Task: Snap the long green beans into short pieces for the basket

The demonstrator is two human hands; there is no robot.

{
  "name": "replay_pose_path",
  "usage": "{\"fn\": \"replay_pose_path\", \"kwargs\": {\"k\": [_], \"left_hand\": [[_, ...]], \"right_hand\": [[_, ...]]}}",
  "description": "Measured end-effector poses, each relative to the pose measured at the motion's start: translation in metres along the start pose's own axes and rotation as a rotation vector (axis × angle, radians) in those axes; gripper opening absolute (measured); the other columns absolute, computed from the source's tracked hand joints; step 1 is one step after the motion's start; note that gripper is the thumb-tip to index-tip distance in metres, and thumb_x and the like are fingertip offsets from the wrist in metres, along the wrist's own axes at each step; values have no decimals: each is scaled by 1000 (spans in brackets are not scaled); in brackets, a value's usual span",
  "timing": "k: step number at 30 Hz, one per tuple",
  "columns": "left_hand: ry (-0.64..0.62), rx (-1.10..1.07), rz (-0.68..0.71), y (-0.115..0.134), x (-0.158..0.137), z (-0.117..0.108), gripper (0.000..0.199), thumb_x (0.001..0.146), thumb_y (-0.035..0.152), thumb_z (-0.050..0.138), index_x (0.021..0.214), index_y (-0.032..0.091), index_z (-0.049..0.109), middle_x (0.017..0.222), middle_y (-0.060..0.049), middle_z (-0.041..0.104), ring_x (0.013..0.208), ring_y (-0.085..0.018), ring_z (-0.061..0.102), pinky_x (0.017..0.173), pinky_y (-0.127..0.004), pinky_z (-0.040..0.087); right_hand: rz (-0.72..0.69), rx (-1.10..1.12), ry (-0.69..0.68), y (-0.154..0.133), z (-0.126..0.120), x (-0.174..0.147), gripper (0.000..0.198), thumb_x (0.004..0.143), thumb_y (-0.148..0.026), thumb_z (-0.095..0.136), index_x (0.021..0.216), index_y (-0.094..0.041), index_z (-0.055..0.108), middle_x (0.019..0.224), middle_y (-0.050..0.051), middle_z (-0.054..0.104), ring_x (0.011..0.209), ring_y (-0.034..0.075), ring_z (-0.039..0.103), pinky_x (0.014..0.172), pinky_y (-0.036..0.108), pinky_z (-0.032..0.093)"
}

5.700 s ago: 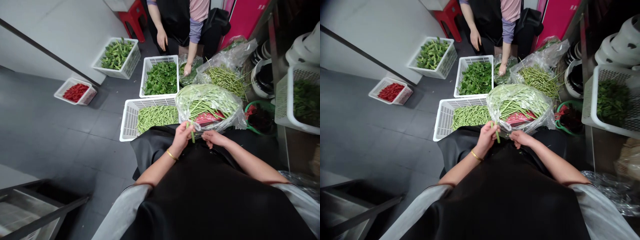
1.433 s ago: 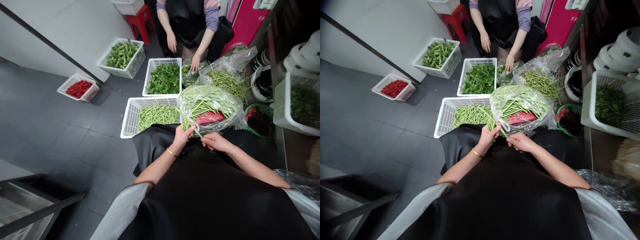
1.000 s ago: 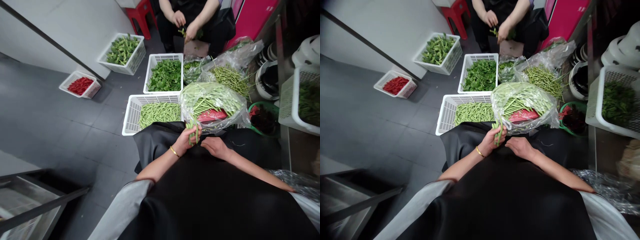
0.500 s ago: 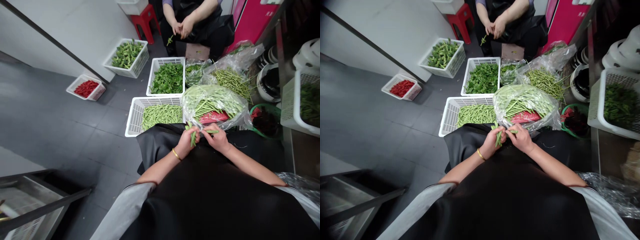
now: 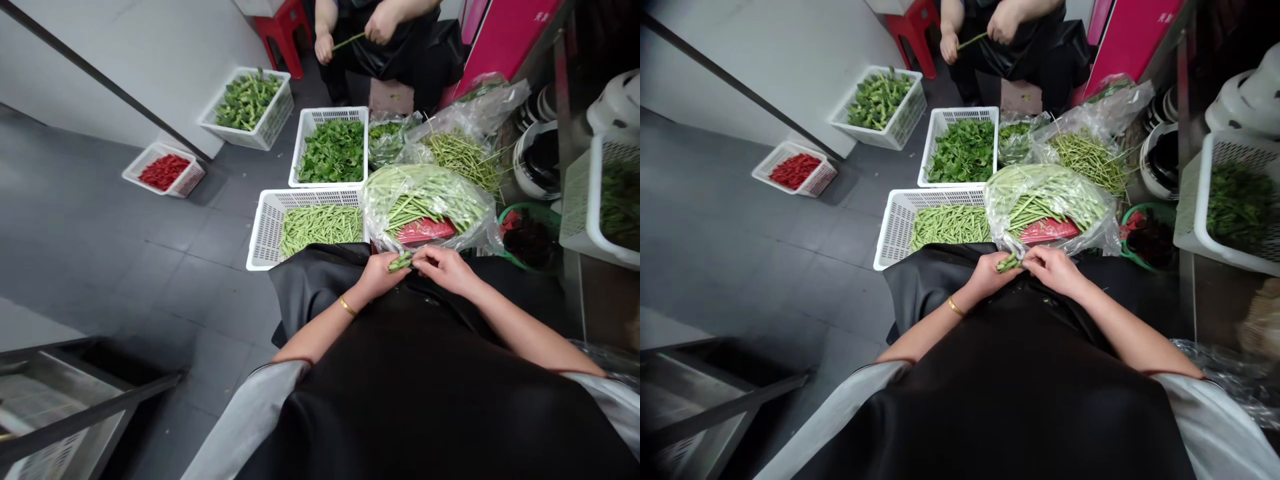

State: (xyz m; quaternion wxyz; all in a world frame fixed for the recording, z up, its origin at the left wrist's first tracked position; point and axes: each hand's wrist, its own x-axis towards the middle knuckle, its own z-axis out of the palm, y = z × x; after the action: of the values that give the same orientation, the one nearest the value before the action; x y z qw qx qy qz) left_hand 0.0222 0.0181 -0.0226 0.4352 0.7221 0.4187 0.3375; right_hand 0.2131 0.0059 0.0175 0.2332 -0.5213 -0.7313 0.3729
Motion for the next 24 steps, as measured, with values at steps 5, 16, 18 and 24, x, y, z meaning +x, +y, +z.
{"fn": "replay_pose_path", "kwargs": {"k": [5, 16, 18, 24], "left_hand": [[-117, 186, 100, 1, -2, 0, 25, 79, 24, 62, 60, 16, 48, 60, 1, 51, 58, -10, 44, 57, -22, 34], [-431, -4, 85, 1, 2, -10, 23, 79, 30, 64, 64, 15, 55, 62, 0, 53, 58, -11, 46, 58, -22, 33], [-411, -110, 69, 7, 4, -14, 27, 79, 36, 66, 64, 14, 57, 62, 0, 54, 59, -11, 48, 59, -22, 34], [-171, -529, -187, 10, 9, -23, 31, 68, 42, 76, 69, 14, 62, 61, 0, 54, 52, -8, 45, 52, -21, 35]], "right_hand": [[-167, -174, 50, 0, 8, -8, 20, 86, -22, 47, 67, -19, 53, 68, 3, 58, 63, 14, 53, 62, 25, 39], [-143, 20, -260, 6, 7, -11, 31, 91, -35, 45, 69, -17, 57, 63, 2, 57, 56, 12, 53, 55, 24, 38], [-46, 361, -313, 9, 14, -7, 38, 91, -42, 46, 64, -18, 54, 52, -1, 53, 45, 11, 49, 48, 23, 37], [364, 828, -152, 30, 42, -2, 43, 82, -57, 53, 62, -19, 51, 46, -3, 51, 38, 12, 49, 37, 22, 35]]}}
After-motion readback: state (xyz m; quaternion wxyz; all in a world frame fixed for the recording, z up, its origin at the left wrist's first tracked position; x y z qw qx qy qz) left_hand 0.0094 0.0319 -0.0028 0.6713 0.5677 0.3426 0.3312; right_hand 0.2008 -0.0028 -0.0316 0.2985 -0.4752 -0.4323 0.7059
